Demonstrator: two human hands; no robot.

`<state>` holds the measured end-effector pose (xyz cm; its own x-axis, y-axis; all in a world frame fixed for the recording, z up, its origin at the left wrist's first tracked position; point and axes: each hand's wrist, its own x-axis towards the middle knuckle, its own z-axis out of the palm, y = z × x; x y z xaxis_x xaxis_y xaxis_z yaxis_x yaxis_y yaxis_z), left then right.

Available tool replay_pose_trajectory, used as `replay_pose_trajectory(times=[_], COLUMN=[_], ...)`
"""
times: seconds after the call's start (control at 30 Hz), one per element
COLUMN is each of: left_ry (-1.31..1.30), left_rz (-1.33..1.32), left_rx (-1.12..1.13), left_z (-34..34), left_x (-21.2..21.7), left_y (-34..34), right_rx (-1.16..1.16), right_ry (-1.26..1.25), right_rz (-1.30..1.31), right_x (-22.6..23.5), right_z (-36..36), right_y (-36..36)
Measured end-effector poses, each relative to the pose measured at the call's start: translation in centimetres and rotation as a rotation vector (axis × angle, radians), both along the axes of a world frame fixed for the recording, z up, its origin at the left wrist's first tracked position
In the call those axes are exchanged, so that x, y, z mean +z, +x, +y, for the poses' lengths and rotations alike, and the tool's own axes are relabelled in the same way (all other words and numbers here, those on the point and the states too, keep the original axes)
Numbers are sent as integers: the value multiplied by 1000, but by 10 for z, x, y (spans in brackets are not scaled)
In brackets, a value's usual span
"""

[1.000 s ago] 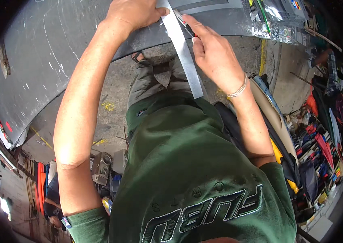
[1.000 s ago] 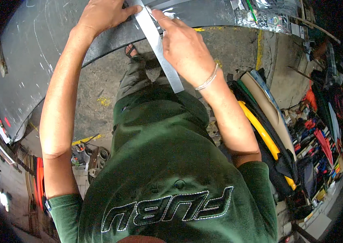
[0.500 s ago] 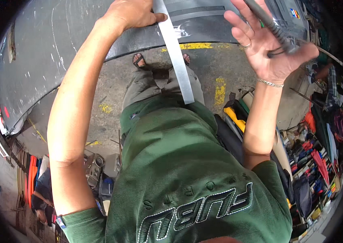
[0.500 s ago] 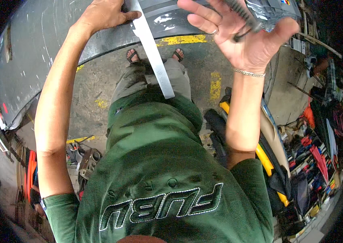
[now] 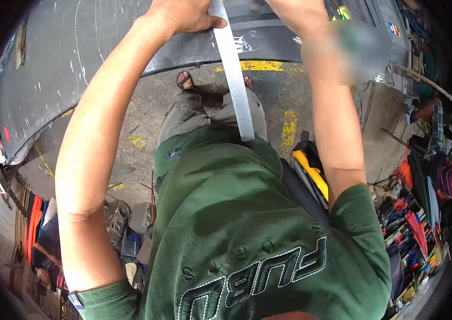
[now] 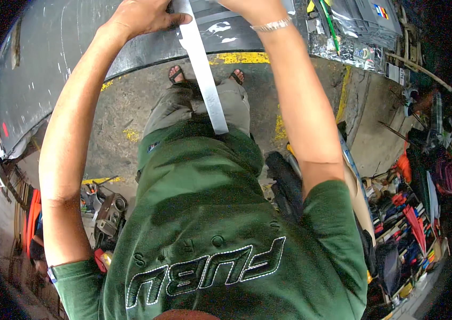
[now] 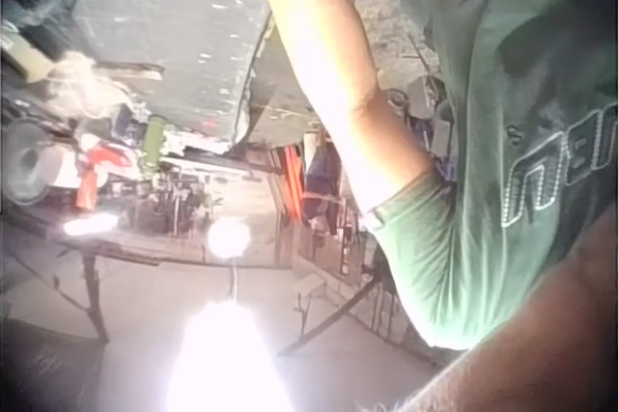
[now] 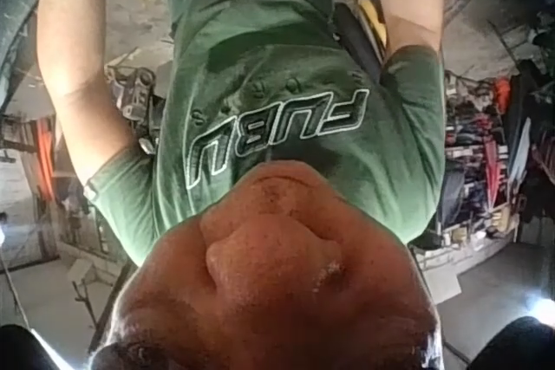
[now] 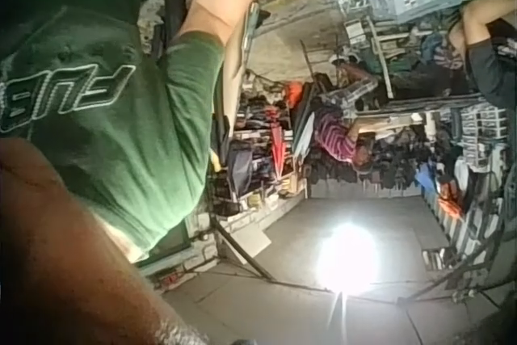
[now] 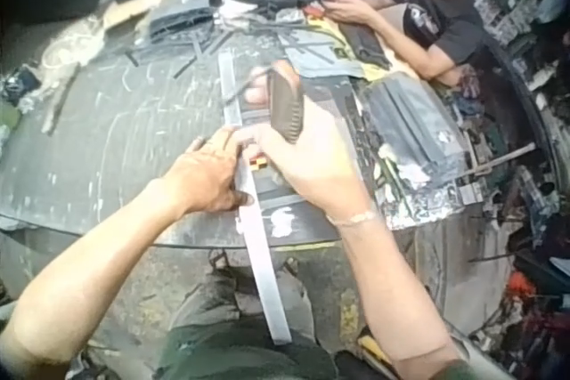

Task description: Cutting patterns out of grey fabric sheets using a utility knife and a metal ruler on a workbench.

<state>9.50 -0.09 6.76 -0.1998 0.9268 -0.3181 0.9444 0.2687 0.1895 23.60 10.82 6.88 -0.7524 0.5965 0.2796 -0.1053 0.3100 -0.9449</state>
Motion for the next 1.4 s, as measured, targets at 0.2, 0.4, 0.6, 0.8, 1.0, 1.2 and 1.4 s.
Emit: replay_pose_trajectory(times=[0.2,0.4,0.6,0.8,1.0,1.2,1.4], left_ry=[-19,28,35,29,27,43,25], left_rz=[-20,-34,-57,-59,-56,-49,-72], left_rx=[4,12,11,18,17,17,15], left_z=[-3,-6,-5,-6,-5,-6,-6], left_x=[2,-13,-4,-4,-4,-13,-3], left_y=[-3,-10,-5,-6,-4,-9,-5], right_rx=[-141,-196,-76,-79,-108,-97,-136], right_ry=[-926,-1008,-757,-717,-717,-687,-643], right_rz=[-116,-184,68,43,24,19,54], right_x=[-9,-37,-78,-68,-67,-70,-70], right_z=[-9,-1,3,-4,-4,-4,-6], right_y=[-53,-64,-64,-66,-65,-65,-63])
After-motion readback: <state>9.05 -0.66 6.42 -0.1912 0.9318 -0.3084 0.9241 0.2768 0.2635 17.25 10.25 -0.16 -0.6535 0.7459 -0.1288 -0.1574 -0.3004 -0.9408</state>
